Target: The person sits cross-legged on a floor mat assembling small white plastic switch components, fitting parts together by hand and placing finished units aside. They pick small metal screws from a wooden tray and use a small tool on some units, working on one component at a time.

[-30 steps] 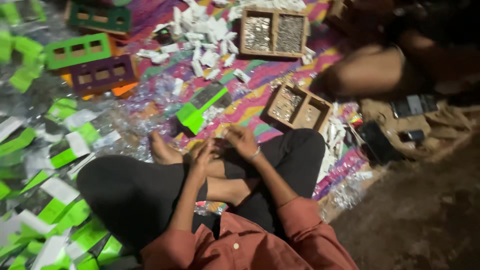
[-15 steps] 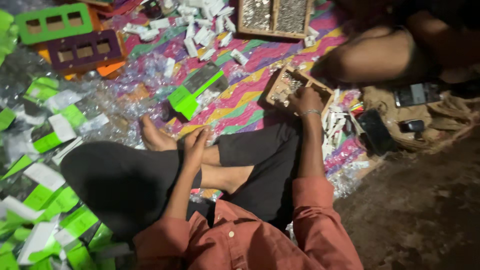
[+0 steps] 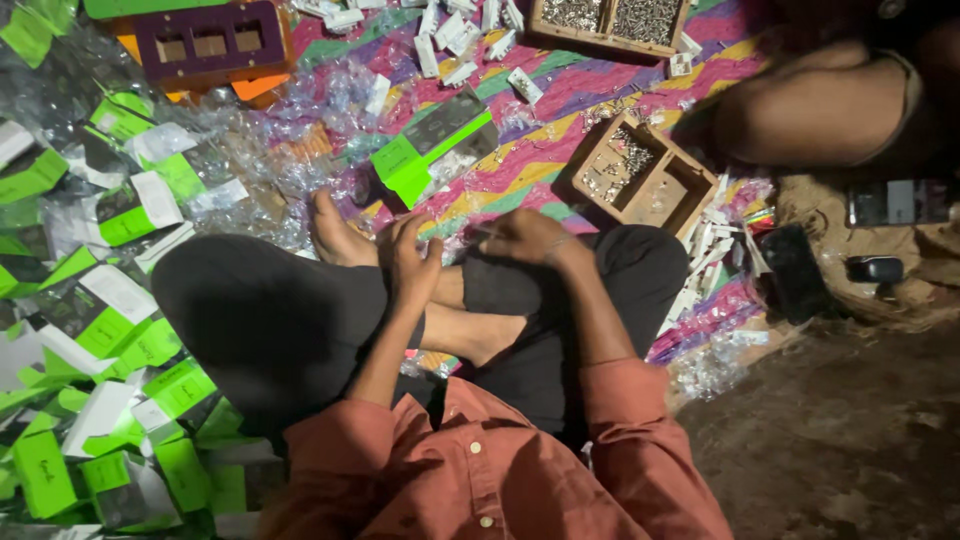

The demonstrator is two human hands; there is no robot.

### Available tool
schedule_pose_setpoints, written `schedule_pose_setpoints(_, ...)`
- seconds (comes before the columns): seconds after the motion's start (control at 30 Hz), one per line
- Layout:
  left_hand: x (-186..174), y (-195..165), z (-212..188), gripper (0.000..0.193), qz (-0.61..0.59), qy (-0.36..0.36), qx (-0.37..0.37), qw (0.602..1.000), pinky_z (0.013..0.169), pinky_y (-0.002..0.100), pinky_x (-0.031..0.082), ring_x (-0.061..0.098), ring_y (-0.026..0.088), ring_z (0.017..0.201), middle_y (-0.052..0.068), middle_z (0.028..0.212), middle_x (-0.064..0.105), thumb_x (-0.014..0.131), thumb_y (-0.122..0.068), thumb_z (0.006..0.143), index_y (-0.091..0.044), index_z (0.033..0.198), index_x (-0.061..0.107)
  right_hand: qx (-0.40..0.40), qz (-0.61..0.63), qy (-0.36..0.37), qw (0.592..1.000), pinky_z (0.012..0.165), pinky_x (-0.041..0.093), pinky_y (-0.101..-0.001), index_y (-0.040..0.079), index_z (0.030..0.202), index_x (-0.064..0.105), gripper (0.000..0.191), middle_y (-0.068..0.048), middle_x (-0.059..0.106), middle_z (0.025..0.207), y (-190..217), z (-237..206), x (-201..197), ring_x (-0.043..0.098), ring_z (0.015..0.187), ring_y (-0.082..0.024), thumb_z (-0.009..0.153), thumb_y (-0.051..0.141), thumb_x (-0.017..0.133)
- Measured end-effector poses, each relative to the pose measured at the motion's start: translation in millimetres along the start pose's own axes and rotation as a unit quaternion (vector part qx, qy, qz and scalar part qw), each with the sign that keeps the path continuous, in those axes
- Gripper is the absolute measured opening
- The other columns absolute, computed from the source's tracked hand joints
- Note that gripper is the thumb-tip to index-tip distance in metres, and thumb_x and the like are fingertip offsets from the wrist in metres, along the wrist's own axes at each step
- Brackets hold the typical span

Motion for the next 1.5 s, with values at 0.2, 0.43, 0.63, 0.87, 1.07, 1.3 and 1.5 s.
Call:
schedule_pose_setpoints(0.2, -15, -29, 2, 0.028, 0.026, -0.005, -0.001, 1.000, 0.098, 0.044, 0.049, 0.064, 0.034, 0.110, 0.015, 0.113, 0.072, 0.074, -0.006, 0.085, -0.004, 0.112, 0.072, 0.044, -0.048, -0.150, 0.987, 0.077, 0.055, -0.0496, 0.010, 0.105, 0.075, 0.030, -0.019, 0.074, 0.092, 8, 0, -19, 0.071, 0.087, -0.040, 0.091, 0.036, 0.068)
schedule_pose_setpoints(0.43, 16, -64, 51, 0.021, -0.020, 0.056, 0.192, 0.980, 0.099, 0.047, 0.051, 0.065, 0.040, 0.110, 0.020, 0.114, 0.069, 0.065, -0.004, 0.095, -0.001, 0.116, 0.068, 0.005, -0.017, -0.197, 0.980, 0.076, 0.055, -0.0495, 0.008, 0.107, 0.075, 0.031, -0.020, 0.073, 0.092, 15, 7, -14, 0.070, 0.085, -0.040, 0.094, 0.035, 0.068)
schedule_pose_setpoints(0.63, 64, -38, 144, 0.034, 0.148, 0.129, 0.135, 0.971, 0.102, 0.052, 0.044, 0.058, 0.048, 0.115, 0.030, 0.122, 0.063, 0.058, -0.013, 0.099, 0.000, 0.129, 0.065, 0.030, -0.007, -0.205, 0.978, 0.078, 0.055, -0.0485, 0.007, 0.111, 0.073, 0.039, -0.022, 0.073, 0.085, 20, 5, -18, 0.071, 0.083, -0.040, 0.093, 0.041, 0.067)
schedule_pose_setpoints(0.87, 53, -37, 148, 0.066, 0.210, 0.181, 0.107, 0.955, 0.110, 0.052, 0.038, 0.050, 0.049, 0.130, 0.031, 0.139, 0.054, 0.077, -0.031, 0.086, 0.001, 0.140, 0.054, 0.030, 0.018, -0.173, 0.984, 0.077, 0.055, -0.0490, 0.009, 0.106, 0.074, 0.036, -0.020, 0.074, 0.092, 23, 4, -17, 0.071, 0.086, -0.039, 0.094, 0.042, 0.065)
schedule_pose_setpoints(1.07, 44, -29, 142, 0.060, 0.335, 0.318, 0.041, 0.886, 0.110, 0.048, 0.042, 0.053, 0.043, 0.131, 0.025, 0.141, 0.056, 0.075, -0.016, 0.081, -0.005, 0.137, 0.057, 0.012, 0.011, -0.179, 0.984, 0.077, 0.054, -0.0497, 0.007, 0.103, 0.073, 0.037, -0.021, 0.074, 0.093, 19, 8, -11, 0.070, 0.088, -0.040, 0.093, 0.042, 0.064)
schedule_pose_setpoints(1.3, 48, -3, 126, 0.032, 0.194, 0.354, 0.013, 0.915, 0.107, 0.044, 0.047, 0.063, 0.032, 0.123, 0.021, 0.129, 0.067, 0.062, -0.011, 0.093, -0.008, 0.124, 0.067, 0.004, 0.059, -0.210, 0.976, 0.074, 0.054, -0.0487, 0.012, 0.147, 0.044, 0.075, -0.020, 0.073, 0.096, 27, 10, -11, 0.070, 0.088, -0.040, 0.089, 0.052, 0.071)
schedule_pose_setpoints(1.5, 16, -25, 134, 0.035, 0.070, 0.111, 0.147, 0.980, 0.091, 0.050, 0.048, 0.062, 0.038, 0.107, 0.021, 0.120, 0.065, 0.059, -0.023, 0.098, -0.001, 0.126, 0.064, -0.127, 0.026, -0.243, 0.961, 0.070, 0.054, -0.0449, 0.026, 0.163, 0.027, 0.085, -0.019, 0.071, 0.103, 41, 20, -11, 0.070, 0.083, -0.038, 0.091, 0.039, 0.071)
Point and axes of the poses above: each hand's wrist, its own z-axis towards the middle knuckle, its own x-axis out of the palm, y = z × x, the point moved 2 cm from there along z, towards the middle knuckle
